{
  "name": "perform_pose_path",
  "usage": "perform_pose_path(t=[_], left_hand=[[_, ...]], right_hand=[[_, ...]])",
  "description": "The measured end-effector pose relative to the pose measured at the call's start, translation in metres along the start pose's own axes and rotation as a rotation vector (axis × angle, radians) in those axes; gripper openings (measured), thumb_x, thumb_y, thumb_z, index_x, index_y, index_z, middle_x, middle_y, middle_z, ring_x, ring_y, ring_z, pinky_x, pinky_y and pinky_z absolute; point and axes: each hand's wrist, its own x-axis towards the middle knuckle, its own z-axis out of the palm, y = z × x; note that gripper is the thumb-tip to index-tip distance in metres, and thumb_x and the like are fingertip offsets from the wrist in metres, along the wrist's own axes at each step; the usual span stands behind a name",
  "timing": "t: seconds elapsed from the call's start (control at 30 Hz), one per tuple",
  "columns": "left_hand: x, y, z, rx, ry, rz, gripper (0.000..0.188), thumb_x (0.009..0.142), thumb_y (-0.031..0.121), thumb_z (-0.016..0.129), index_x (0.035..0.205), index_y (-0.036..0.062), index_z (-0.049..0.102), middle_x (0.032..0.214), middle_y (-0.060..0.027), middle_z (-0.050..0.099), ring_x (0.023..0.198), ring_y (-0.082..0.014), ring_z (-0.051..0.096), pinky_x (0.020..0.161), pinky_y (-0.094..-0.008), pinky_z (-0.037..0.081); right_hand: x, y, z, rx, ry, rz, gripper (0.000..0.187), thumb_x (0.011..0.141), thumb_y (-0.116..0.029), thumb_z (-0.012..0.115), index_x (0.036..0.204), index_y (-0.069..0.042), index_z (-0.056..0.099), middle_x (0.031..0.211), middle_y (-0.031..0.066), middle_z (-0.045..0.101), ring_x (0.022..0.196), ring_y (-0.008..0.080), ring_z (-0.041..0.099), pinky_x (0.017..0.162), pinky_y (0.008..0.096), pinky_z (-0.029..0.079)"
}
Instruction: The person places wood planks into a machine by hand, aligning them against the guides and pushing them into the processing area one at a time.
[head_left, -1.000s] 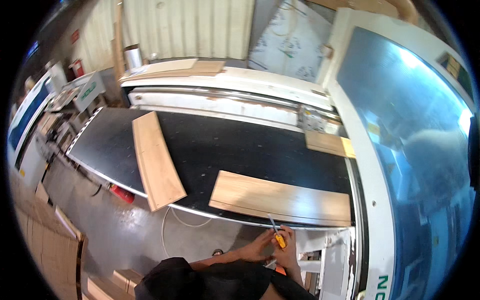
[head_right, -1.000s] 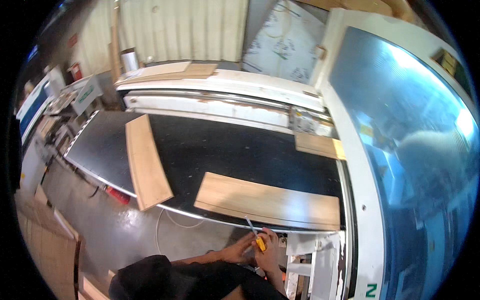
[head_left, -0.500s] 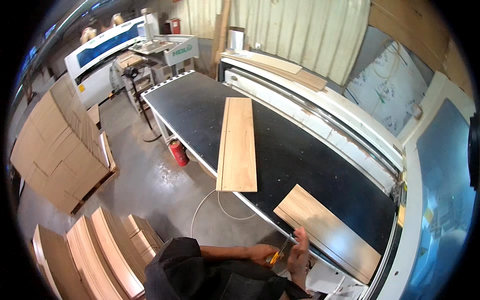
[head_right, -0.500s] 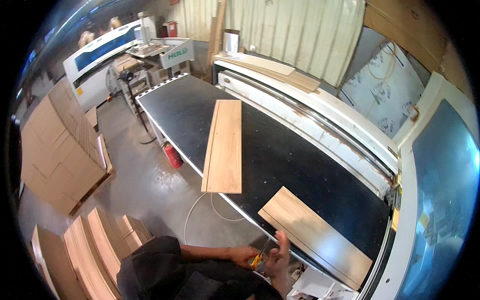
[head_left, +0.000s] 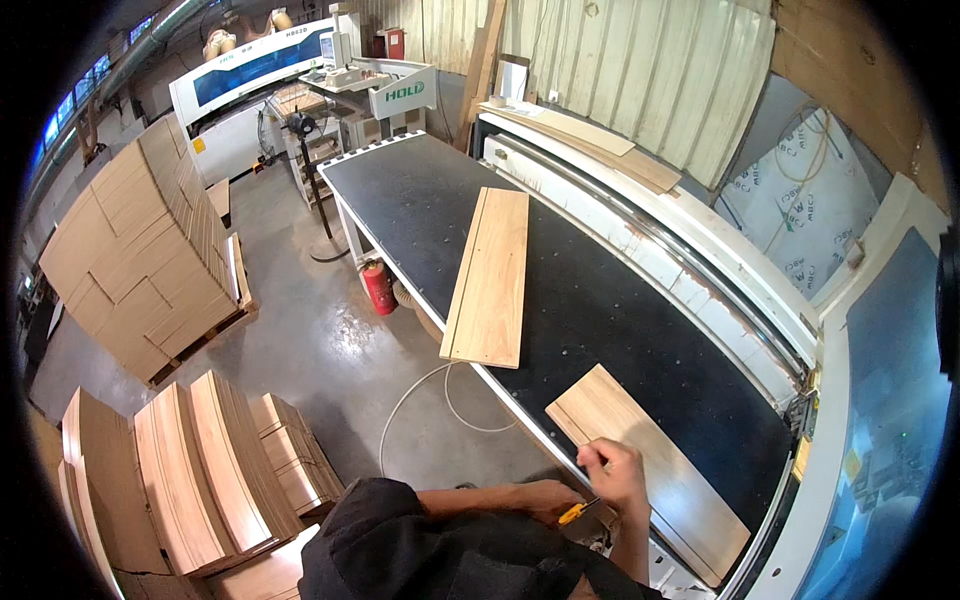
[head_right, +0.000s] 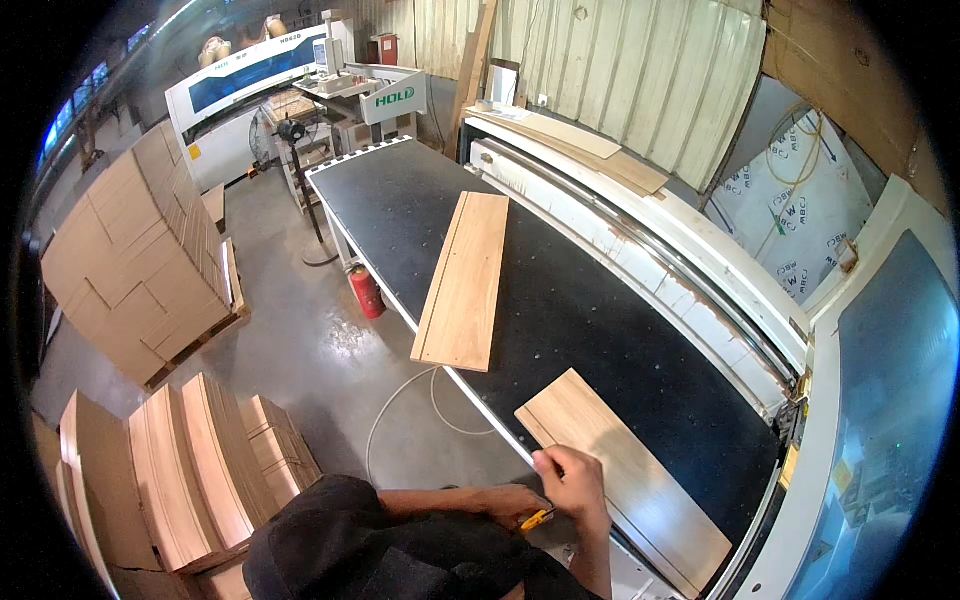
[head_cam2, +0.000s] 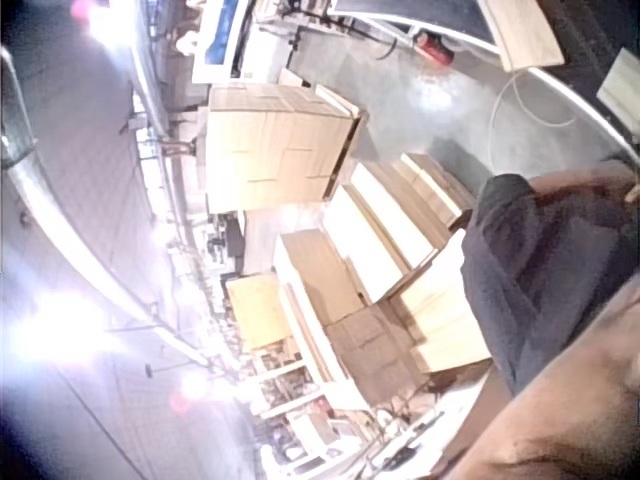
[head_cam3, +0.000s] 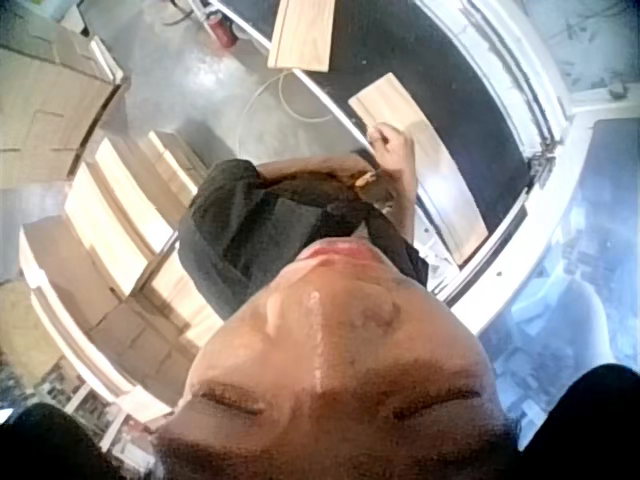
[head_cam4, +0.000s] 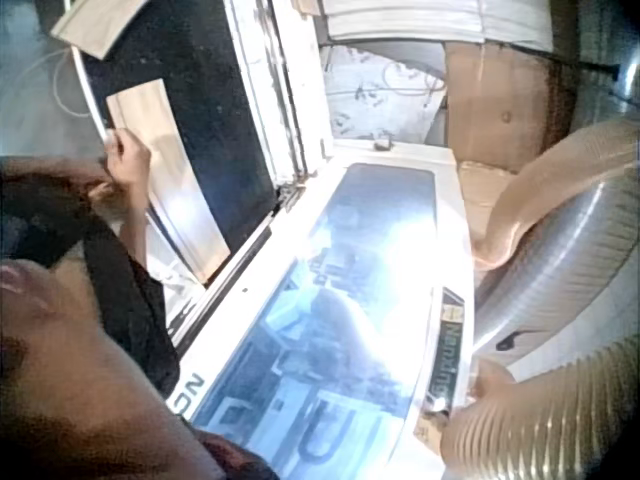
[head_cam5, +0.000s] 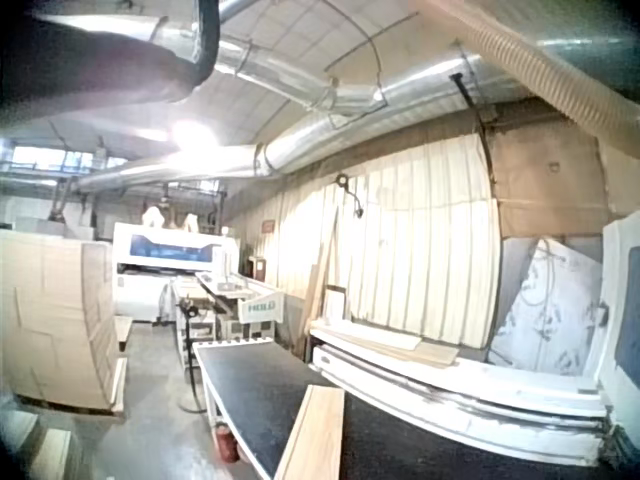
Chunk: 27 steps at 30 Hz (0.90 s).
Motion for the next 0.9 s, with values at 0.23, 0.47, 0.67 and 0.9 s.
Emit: perform_pose_path(t=[0.23, 0.47, 0.67, 0.9], left_hand=[[0.013, -0.003, 0.015, 0.002, 0.024, -0.032, 0.070, 0.073, 0.010, 0.079, 0.139, 0.0090, 0.056, 0.112, -0.0222, 0.070, 0.104, -0.0403, 0.067, 0.087, -0.0502, 0.052], [0.001, 0.004, 0.025, 0.110, 0.193, 0.010, 0.047, 0.078, 0.016, 0.080, 0.122, 0.0076, 0.063, 0.113, -0.0189, 0.072, 0.108, -0.0410, 0.068, 0.088, -0.0487, 0.054], [-0.009, 0.011, 0.025, 0.019, 0.065, -0.177, 0.046, 0.084, 0.017, 0.077, 0.127, 0.0072, 0.061, 0.114, -0.0198, 0.072, 0.107, -0.0387, 0.069, 0.086, -0.0471, 0.055], [-0.014, 0.004, 0.018, 0.137, 0.040, -0.099, 0.049, 0.083, 0.019, 0.079, 0.126, 0.0062, 0.060, 0.111, -0.0217, 0.072, 0.103, -0.0390, 0.069, 0.085, -0.0465, 0.055]], right_hand=[[-0.012, 0.007, -0.010, -0.101, -0.130, 0.095, 0.032, 0.098, -0.030, 0.068, 0.084, -0.001, 0.067, 0.068, 0.0200, 0.063, 0.061, 0.0351, 0.064, 0.059, 0.0419, 0.049], [-0.021, 0.013, -0.002, -0.035, -0.150, 0.065, 0.036, 0.098, -0.027, 0.067, 0.078, 0.001, 0.060, 0.062, 0.0203, 0.054, 0.055, 0.0278, 0.055, 0.054, 0.0407, 0.044], [-0.023, 0.015, 0.009, -0.017, -0.155, 0.098, 0.039, 0.098, -0.030, 0.066, 0.075, -0.001, 0.056, 0.062, 0.0224, 0.053, 0.054, 0.0401, 0.056, 0.052, 0.0440, 0.042], [-0.039, 0.039, 0.022, 0.043, -0.047, 0.117, 0.030, 0.099, -0.018, 0.064, 0.077, 0.002, 0.058, 0.060, 0.0116, 0.053, 0.057, 0.0155, 0.050, 0.055, 0.0356, 0.042]])
